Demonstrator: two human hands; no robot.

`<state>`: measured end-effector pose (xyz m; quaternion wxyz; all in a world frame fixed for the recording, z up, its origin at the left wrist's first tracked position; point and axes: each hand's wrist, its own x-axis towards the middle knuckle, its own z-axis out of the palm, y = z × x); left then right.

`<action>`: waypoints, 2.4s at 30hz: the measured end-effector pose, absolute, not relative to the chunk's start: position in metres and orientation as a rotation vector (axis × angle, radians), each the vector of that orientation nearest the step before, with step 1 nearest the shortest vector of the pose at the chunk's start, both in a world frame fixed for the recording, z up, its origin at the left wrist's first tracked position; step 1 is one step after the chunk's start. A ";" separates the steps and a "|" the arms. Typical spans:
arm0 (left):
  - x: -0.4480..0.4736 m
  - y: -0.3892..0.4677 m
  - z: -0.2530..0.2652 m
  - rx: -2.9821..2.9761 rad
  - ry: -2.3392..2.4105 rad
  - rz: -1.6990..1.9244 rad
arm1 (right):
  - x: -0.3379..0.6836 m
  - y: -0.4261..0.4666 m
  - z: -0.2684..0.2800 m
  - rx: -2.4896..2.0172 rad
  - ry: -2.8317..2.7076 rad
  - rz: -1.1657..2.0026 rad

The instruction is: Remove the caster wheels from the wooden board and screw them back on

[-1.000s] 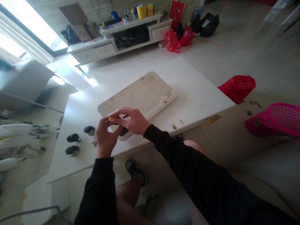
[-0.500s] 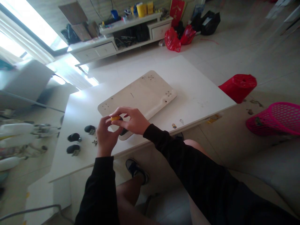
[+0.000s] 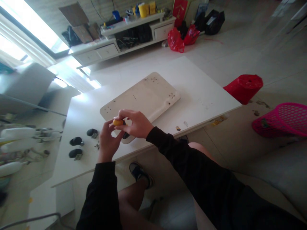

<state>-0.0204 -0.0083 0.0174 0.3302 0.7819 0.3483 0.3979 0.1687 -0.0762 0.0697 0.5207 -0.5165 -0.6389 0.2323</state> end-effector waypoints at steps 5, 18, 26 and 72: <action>-0.032 -0.002 0.016 2.083 1.006 0.948 | 0.168 -0.077 0.069 -1.262 -1.526 0.519; -0.170 0.035 -0.021 1.532 2.007 0.926 | 0.167 -0.072 0.065 -1.126 -1.142 0.515; -0.171 0.028 -0.053 1.654 2.019 0.573 | 0.186 -0.066 0.069 -1.134 -0.866 0.457; -0.127 0.029 -0.032 2.015 2.024 0.338 | 0.208 -0.065 0.066 -1.089 -0.853 0.369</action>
